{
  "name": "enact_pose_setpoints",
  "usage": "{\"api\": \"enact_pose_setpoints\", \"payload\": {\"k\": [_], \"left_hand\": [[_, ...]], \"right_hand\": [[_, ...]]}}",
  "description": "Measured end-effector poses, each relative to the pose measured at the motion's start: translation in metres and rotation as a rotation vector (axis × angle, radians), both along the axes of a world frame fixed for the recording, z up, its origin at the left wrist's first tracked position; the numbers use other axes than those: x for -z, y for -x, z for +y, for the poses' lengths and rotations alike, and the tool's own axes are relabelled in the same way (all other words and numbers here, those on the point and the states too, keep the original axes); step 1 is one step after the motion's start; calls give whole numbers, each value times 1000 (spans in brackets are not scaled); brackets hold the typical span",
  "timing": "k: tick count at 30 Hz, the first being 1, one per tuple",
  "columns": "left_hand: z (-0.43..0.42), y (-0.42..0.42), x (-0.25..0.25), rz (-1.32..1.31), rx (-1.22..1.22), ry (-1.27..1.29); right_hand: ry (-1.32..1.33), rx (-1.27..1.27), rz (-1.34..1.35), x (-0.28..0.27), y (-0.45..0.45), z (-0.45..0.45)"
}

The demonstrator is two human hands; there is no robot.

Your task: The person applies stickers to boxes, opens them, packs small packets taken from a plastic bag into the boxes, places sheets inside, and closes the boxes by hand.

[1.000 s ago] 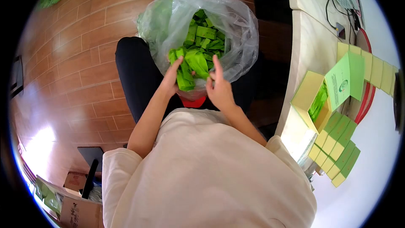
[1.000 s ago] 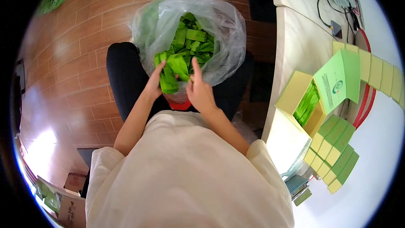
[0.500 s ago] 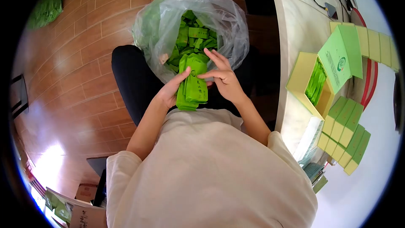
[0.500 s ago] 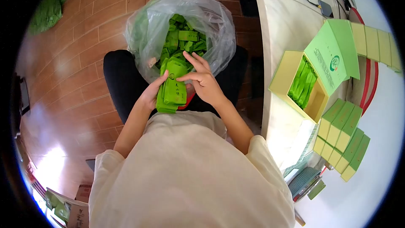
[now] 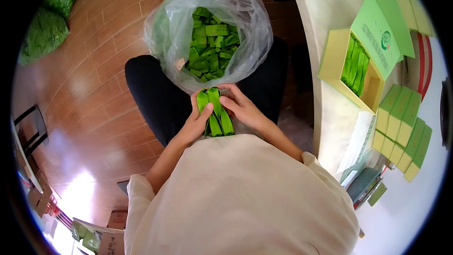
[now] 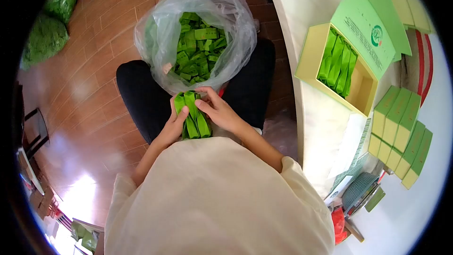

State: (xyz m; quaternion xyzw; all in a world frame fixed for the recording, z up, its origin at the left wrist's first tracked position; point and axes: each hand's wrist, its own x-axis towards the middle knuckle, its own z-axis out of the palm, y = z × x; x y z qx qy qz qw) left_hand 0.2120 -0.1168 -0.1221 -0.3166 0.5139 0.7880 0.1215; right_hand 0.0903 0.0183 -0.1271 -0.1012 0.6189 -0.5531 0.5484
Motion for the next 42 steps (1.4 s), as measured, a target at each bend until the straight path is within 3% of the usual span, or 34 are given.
{"api": "enact_pose_setpoints", "payload": {"k": [3,5,10,14,16,17,19,20,25,28,32,35,38,42], "left_hand": [[5,27,-18,169,71,191],[11,60,-31,408,73,278],[57,180,-128,1040,276,542],[143,266,-169,1246,328,448],[177,301,-169,1356,298,679],[189,312,-167,1374,308,679],[204,327,-159,1276,287,998],[209,333,-149,1243,276,1039],[200,326,-127,1039,522,1187],[195,326,-120,1152,396,1230],[189,331,-124,1147,448,1291],[190,335,-120,1189,433,1409],[194,331,-125,1102,525,1509],[185,329,-130,1093,537,1473]], "right_hand": [[-7,73,103,-22,15,8],[114,222,318,-48,31,18],[162,637,818,-172,89,76],[36,976,1025,-210,136,147],[51,1093,923,-214,156,172],[70,1154,838,-213,164,182],[60,1168,826,-199,179,198],[38,1167,799,-189,185,205],[-47,1131,648,-148,191,216],[-121,1000,690,-149,190,218],[-160,994,648,-151,192,216],[-234,881,871,-148,190,213],[-528,673,1237,-142,184,204],[-581,639,1354,-140,184,198]]}}
